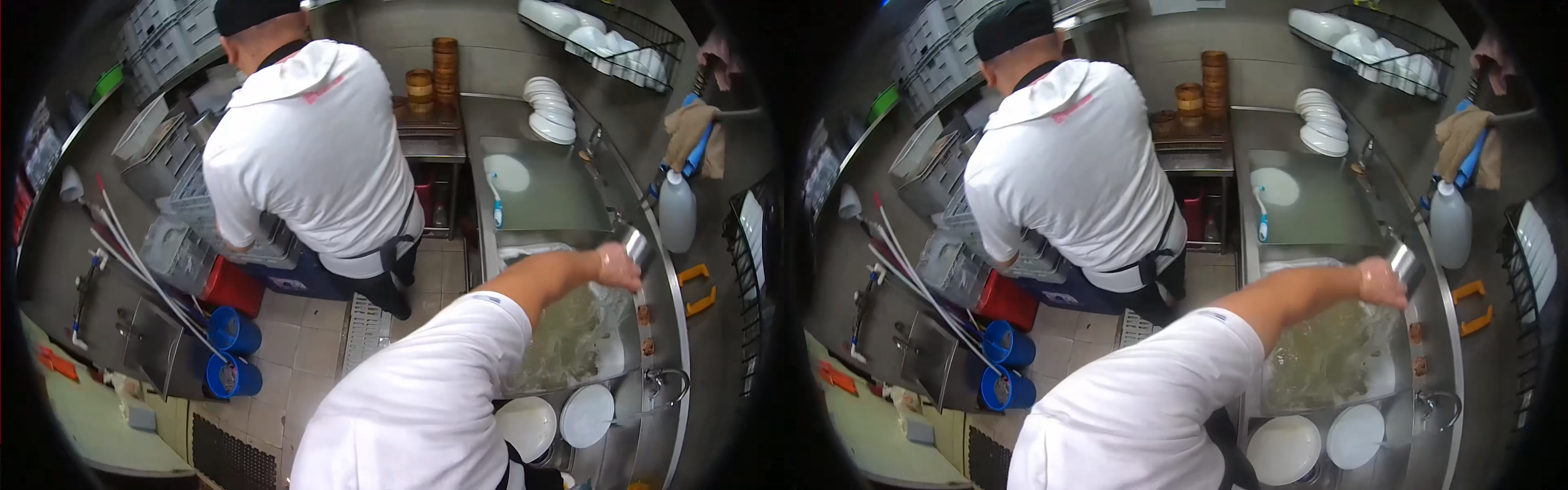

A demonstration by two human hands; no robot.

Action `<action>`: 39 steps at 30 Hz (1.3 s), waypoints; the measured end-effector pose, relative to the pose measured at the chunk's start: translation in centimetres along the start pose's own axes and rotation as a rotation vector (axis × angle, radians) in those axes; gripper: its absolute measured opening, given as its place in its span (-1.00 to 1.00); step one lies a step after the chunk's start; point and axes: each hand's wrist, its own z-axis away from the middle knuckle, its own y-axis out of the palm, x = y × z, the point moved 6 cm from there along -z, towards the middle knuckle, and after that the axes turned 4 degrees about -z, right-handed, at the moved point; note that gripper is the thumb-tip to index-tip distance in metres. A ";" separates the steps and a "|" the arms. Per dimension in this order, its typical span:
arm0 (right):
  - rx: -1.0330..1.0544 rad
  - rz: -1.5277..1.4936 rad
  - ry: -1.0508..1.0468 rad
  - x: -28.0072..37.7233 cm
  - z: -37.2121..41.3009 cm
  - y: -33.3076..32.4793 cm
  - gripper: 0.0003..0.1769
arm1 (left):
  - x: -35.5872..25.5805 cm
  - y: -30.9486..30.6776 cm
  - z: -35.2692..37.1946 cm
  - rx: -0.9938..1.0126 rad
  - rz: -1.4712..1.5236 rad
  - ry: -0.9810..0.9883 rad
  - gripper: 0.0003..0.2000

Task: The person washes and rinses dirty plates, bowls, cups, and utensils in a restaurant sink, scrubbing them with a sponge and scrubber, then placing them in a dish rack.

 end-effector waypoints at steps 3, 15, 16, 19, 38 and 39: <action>-0.101 -0.190 0.232 -4.4 -1.2 -4.3 -0.61 | 5.4 -2.6 -0.1 0.063 0.159 -0.277 -0.80; -0.321 -0.347 0.490 -10.9 5.8 3.5 -0.63 | 30.3 16.5 13.5 0.029 0.010 -0.775 -0.81; -0.349 -0.342 0.489 -10.9 6.5 3.9 -0.63 | 30.5 18.9 14.3 0.076 0.009 -0.784 -0.82; -0.424 -0.334 0.494 -10.8 8.9 4.0 -0.64 | 29.8 25.8 16.2 0.179 0.032 -0.760 -0.84; -0.772 -0.235 0.019 -5.3 19.4 7.4 -0.61 | 28.1 26.7 15.5 0.216 0.250 -1.436 -0.70; -0.822 -0.291 -0.029 -5.1 19.8 8.1 -0.62 | 28.7 26.5 15.2 0.212 0.212 -1.367 -0.73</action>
